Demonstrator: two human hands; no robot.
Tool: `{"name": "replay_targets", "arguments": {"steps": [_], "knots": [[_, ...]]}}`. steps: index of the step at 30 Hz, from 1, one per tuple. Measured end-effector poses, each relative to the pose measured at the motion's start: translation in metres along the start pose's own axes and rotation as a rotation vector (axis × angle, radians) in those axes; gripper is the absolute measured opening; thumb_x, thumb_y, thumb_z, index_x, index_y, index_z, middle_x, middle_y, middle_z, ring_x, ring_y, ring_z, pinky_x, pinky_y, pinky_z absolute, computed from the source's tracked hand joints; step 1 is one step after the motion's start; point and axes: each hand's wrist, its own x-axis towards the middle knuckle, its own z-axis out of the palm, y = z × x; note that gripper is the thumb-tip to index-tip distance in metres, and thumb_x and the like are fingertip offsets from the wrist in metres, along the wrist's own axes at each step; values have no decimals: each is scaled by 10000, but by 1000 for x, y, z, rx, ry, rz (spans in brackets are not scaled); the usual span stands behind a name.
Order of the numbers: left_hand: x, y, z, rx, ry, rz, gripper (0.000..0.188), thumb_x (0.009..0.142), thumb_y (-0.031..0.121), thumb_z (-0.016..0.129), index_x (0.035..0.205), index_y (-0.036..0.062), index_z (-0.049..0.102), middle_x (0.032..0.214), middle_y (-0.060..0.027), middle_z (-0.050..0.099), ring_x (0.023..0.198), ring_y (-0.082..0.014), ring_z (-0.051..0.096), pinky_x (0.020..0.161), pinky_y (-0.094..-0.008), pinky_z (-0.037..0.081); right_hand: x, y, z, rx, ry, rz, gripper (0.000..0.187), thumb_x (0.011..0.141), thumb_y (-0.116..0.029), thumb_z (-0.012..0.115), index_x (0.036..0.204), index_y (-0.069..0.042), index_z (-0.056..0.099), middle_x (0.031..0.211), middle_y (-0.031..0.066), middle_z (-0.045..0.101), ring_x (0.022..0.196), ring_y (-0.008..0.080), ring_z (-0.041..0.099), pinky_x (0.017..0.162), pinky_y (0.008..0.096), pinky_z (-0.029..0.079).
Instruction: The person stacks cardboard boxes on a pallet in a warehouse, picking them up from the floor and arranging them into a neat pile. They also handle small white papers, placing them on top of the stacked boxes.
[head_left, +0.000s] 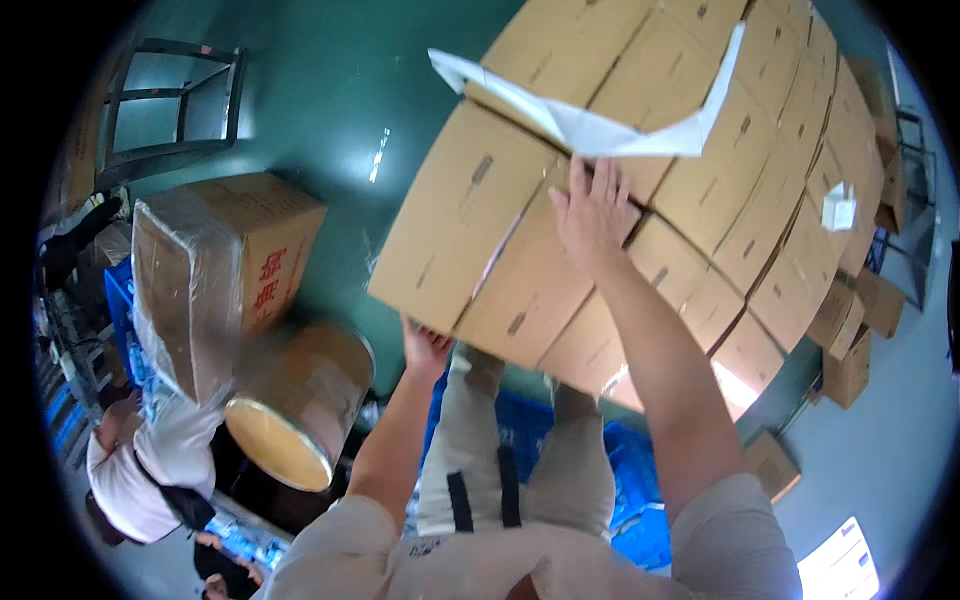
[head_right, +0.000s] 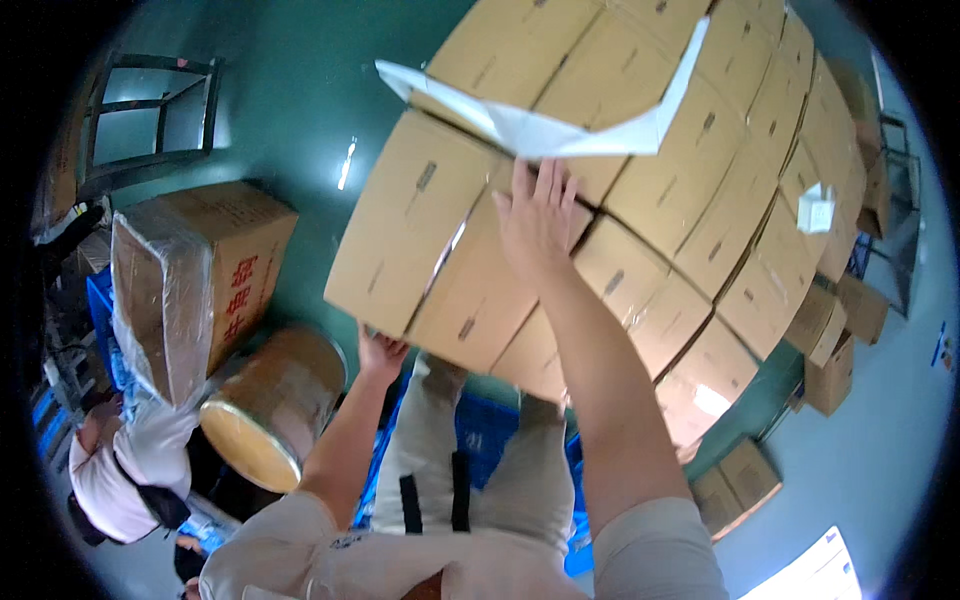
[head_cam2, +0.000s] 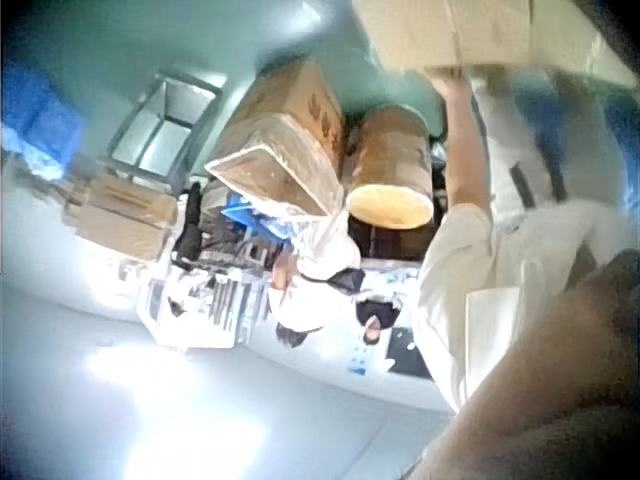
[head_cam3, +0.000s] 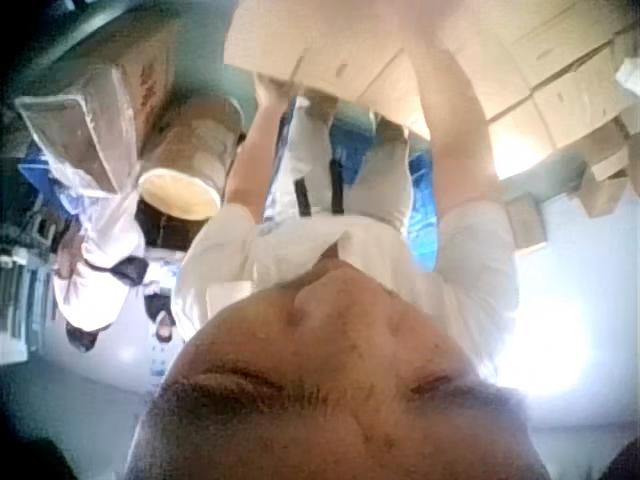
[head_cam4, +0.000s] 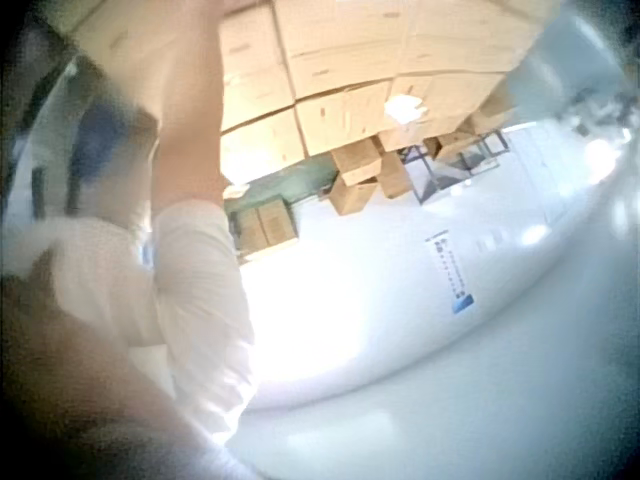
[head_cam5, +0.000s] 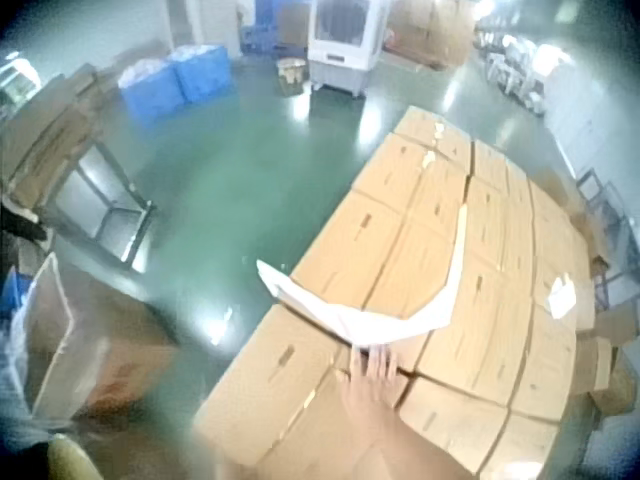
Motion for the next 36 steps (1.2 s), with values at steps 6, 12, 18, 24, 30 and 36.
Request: {"name": "replay_targets", "arguments": {"steps": [6,12,18,24,30,36], "knots": [[-2,-38,37,-260,-88,70,609,946,562,365,1339,124,522,1252,-85,598,1080,-277,603,837,-494,529,-133,86,-23,339,-39,190,579,950,-301,518,1439,-38,355,1481,249,323,1355,433,327,1129,512,278],[90,-55,-71,126,-825,-202,413,953,450,458,1126,120,636,799,-74,682,789,-232,684,578,-366,525,-244,271,-50,386,92,323,429,930,-223,556,1307,-29,493,1331,215,507,1197,368,526,1000,444,444],[-39,-144,-14,1491,476,1112,332,923,266,537,1074,-28,573,972,-199,615,928,-392,593,830,-493,465,-238,574,-11,561,219,1094,358,920,-322,567,1133,-37,601,875,99,656,808,222,642,767,355,534],[-145,-247,202,1715,-302,1722,543,896,232,574,1367,9,420,1383,-260,453,1242,-462,438,1028,-544,363,-100,650,-66,1394,374,1149,561,959,-458,527,1312,-31,438,1112,138,586,915,220,618,796,372,538],[-83,-308,273,2078,-172,1596,736,931,410,470,1492,-3,232,1552,-245,190,1426,-468,178,1146,-628,102,-12,703,-72,1613,506,1057,502,987,-499,465,1272,-86,480,1037,115,578,808,182,589,654,298,509],[-65,-310,267,2098,-145,1659,730,940,426,419,1488,-16,229,1544,-259,205,1422,-483,179,1139,-633,103,30,743,-65,1482,319,1045,399,993,-493,459,1208,-165,533,964,72,632,641,161,609,414,182,407]]}}
